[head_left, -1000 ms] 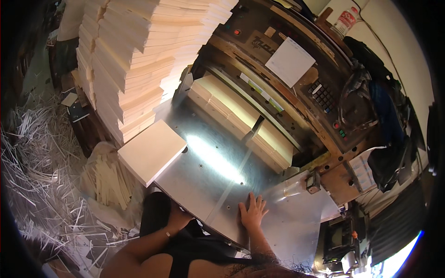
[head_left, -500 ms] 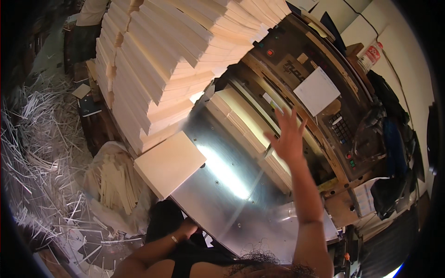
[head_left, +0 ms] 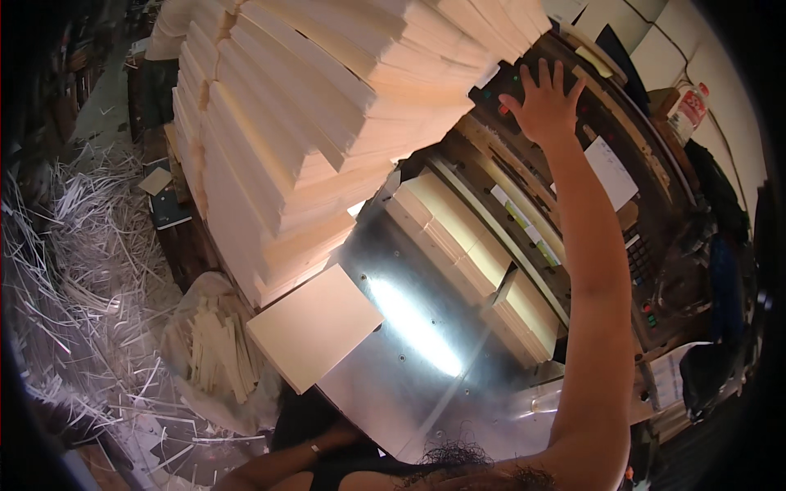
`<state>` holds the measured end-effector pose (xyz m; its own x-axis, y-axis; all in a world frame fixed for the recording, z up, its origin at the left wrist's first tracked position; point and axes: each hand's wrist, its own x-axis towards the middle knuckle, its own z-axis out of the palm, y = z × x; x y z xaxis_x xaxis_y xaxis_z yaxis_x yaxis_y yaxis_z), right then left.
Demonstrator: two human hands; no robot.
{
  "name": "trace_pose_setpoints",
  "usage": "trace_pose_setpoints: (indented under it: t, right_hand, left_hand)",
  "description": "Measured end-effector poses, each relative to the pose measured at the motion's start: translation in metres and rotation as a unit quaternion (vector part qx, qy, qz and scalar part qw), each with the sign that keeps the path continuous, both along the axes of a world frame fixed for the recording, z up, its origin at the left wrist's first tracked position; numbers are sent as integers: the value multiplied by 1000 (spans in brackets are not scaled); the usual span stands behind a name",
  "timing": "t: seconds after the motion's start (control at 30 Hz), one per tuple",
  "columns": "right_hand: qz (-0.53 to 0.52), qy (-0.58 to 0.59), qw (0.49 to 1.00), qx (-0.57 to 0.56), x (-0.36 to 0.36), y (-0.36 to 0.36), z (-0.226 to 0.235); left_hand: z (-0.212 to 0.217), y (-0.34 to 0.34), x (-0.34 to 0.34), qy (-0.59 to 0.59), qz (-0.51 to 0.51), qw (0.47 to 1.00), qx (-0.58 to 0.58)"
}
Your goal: The person aligns stacks of paper on a large industrial paper cutting machine, pushes them under the blade to be trimmed, and سپس removes the trimmed blocks of paper to a side stack.
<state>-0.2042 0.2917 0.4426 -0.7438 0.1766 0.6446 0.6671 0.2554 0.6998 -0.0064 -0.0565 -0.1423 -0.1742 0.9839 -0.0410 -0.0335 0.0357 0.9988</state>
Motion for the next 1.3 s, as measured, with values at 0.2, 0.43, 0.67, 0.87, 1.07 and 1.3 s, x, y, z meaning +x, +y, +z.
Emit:
trace_pose_setpoints:
  t: [0.2, 0.43, 0.67, 0.87, 1.07, 1.3]
  right_hand:
    - [163, 48, 984, 48, 19, 15, -15]
    - [442, 181, 826, -301, 143, -4, -187]
    - [262, 502, 604, -561, 247, 57, -407]
    - [214, 580, 503, -604, 229, 79, -427]
    - [185, 638, 537, -520, 204, 121, -447]
    - [180, 690, 506, -485, 179, 141, -434]
  left_hand:
    - [3, -1, 4, -11, 11, 1000, -14]
    - [23, -29, -7, -15, 33, 995, -90]
    - [131, -70, -52, 65, -215, 905, -361]
    - [237, -2, -28, -98, -86, 987, -94]
    - [217, 180, -14, -187, 174, 952, 170]
    - [178, 391, -138, -214, 391, 873, 201]
